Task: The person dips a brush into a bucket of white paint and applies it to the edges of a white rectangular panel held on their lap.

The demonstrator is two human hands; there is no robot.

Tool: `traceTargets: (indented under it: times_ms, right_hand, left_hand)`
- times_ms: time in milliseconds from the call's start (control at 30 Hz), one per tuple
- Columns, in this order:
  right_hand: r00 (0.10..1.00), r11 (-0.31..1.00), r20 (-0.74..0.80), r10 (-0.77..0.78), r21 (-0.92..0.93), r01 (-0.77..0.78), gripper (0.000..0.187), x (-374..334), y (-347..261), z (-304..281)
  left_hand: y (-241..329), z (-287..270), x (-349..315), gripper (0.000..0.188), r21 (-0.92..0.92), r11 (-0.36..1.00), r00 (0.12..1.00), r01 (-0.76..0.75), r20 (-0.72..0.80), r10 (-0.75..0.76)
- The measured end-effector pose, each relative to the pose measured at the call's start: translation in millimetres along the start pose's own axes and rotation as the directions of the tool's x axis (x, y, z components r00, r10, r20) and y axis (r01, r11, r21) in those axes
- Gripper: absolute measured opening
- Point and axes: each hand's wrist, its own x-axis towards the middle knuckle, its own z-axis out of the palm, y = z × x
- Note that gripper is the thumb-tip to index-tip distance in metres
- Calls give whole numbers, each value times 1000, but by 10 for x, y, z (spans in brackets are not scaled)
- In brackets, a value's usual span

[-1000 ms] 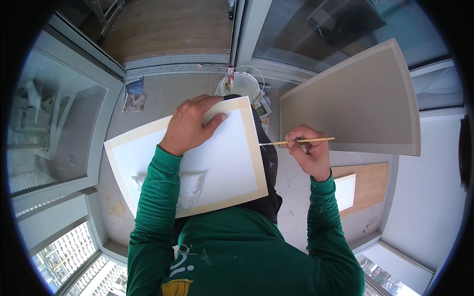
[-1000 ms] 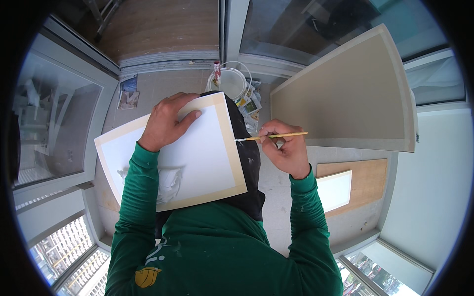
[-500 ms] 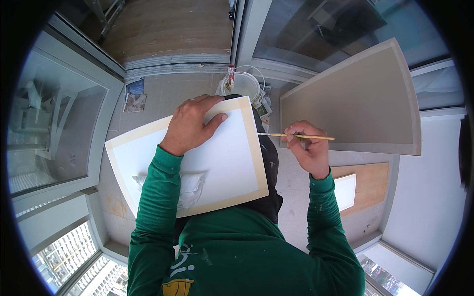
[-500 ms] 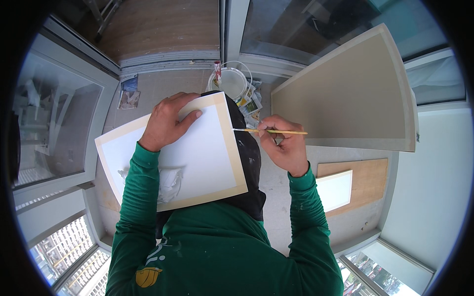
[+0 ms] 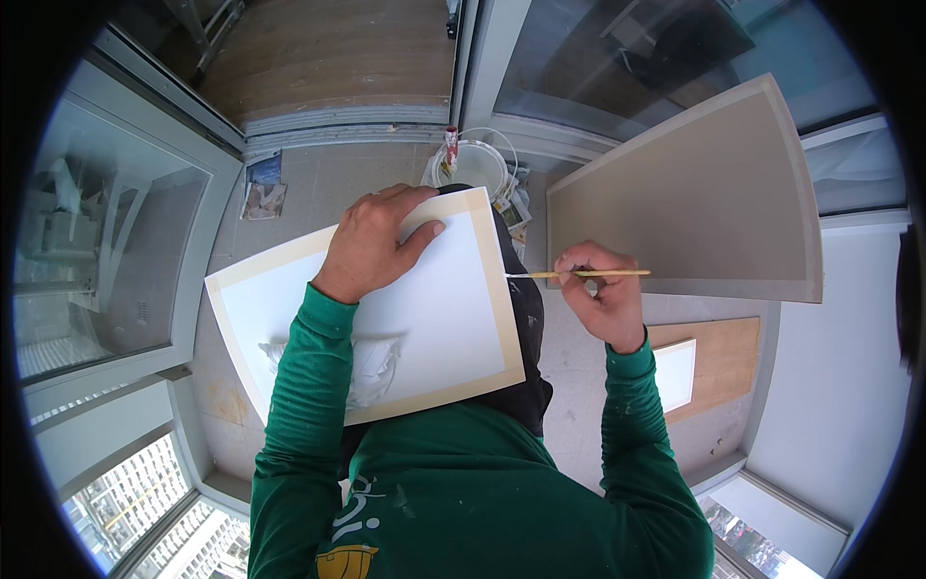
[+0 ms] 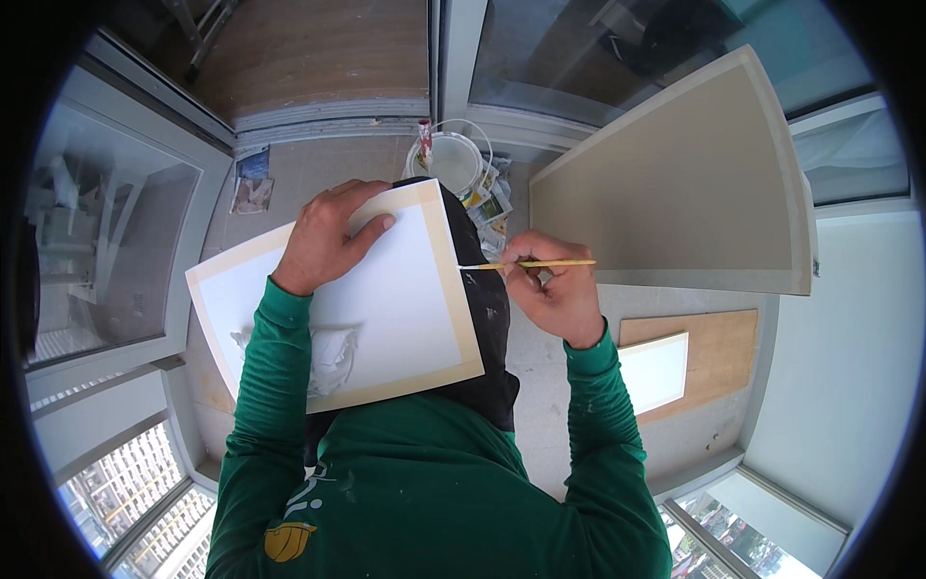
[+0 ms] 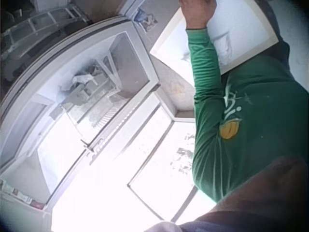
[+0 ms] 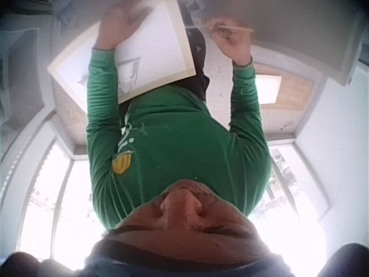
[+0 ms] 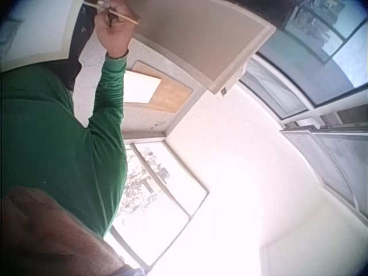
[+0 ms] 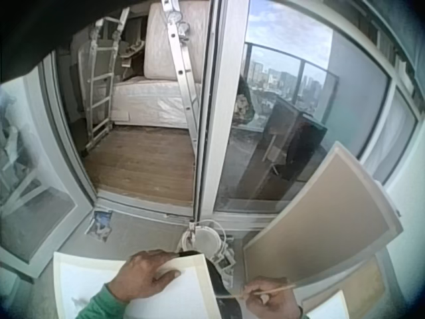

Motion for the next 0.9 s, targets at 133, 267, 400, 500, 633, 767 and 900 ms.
traceTargets:
  times_ms: [133, 267, 400, 500, 633, 767, 900]
  right_hand:
    - [1000, 1000, -11, -15, 3, 15, 13, 19, -47, 17]
    - [999, 1000, -38, -20, -8, 20, 14, 25, -18, 32]
    - [998, 1000, -67, 5, 7, -4, 13, 34, 6, 57]
    - [998, 1000, -69, -7, -12, 6, 13, 53, 36, 61]
    - [997, 1000, -80, -11, 14, 12, 14, 71, 57, 74]
    - [993, 999, -103, -49, 18, 51, 13, 78, 70, 89]
    - [994, 999, -102, -46, 9, 47, 13, 68, 74, 75]
  left_hand:
    - [-8, 1, 1, 36, -3, 1000, 1000, 8, 3, -8]
    - [-7, -3, -3, 35, -1, 999, 999, -32, -25, 32]
    - [-11, 0, -2, 36, -7, 1000, 1000, -20, -13, 20]
    - [-11, -1, -5, 36, -7, 1000, 1000, -6, -6, 6]
    - [-20, 6, -5, 35, -3, 1000, 1000, -5, -4, 5]
    - [-19, 11, -8, 35, -1, 1000, 1000, 4, 0, -4]
    - [-21, 10, -4, 35, 3, 1000, 1000, 3, 4, -3]
